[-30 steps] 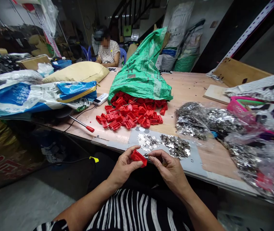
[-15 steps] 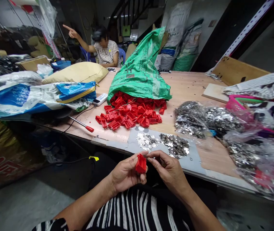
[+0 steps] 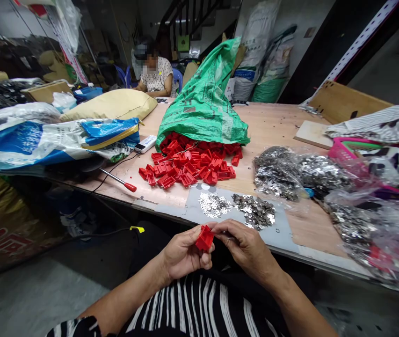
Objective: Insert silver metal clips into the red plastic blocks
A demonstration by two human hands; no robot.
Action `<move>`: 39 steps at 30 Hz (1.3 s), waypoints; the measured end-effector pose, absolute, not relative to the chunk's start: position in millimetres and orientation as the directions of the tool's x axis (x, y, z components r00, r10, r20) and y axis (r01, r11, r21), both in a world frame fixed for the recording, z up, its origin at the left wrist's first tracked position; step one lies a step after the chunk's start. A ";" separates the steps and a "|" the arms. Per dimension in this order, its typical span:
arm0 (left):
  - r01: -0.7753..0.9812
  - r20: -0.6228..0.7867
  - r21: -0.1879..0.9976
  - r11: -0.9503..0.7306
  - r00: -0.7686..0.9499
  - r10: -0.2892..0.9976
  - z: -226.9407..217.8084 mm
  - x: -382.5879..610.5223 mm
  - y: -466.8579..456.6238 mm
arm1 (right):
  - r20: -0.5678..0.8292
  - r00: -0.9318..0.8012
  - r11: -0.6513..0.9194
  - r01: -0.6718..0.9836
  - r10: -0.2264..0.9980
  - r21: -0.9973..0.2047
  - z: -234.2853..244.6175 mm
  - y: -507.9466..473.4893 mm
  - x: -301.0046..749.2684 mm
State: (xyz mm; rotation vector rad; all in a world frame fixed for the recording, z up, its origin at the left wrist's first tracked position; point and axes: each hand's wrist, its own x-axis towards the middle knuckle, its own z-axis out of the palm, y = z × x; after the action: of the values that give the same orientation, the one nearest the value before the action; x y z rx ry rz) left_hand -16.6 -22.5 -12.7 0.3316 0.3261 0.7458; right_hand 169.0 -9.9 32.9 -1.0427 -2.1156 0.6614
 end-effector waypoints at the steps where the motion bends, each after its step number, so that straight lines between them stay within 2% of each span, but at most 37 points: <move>1: -0.600 -0.170 0.407 0.688 0.691 0.703 -12.4 -16.4 -22.7 | 0.353 -0.454 0.558 0.480 0.818 -0.676 32.2 -10.1 168.7; 10: -0.579 -0.180 0.423 0.697 0.701 0.690 -10.2 -14.5 -24.2 | 0.415 -0.448 0.606 0.490 0.792 -0.627 30.0 -11.3 167.4; 17: -0.561 -0.194 0.442 0.700 0.702 0.686 -8.1 -12.6 -25.4 | 0.375 -0.463 0.583 0.481 0.803 -0.655 28.6 -14.0 169.8; 25: -0.549 -0.204 0.464 0.696 0.698 0.686 -7.6 -11.0 -23.4 | 0.091 -0.494 0.305 0.372 0.865 -0.877 34.8 -11.3 175.2; 28: -0.549 -0.214 0.458 0.699 0.695 0.686 -8.4 -12.0 -23.0 | 0.024 -0.422 0.173 0.317 0.906 -0.933 30.4 -9.3 180.2; 32: -0.548 -0.218 0.464 0.696 0.691 0.689 -9.4 -11.5 -23.9 | -0.029 -0.332 0.075 0.297 0.943 -0.952 20.7 -7.9 180.5; 39: -0.513 -0.220 0.503 0.696 0.702 0.677 -13.2 -9.9 -23.2 | -0.096 -0.377 -0.006 0.233 0.921 -0.972 10.6 -7.7 174.2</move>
State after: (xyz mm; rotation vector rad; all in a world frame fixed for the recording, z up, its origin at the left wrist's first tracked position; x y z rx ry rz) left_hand -9.9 -23.2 -13.2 0.4278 0.4105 0.6849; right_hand 174.2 -7.7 10.6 -1.2069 -1.6553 1.4236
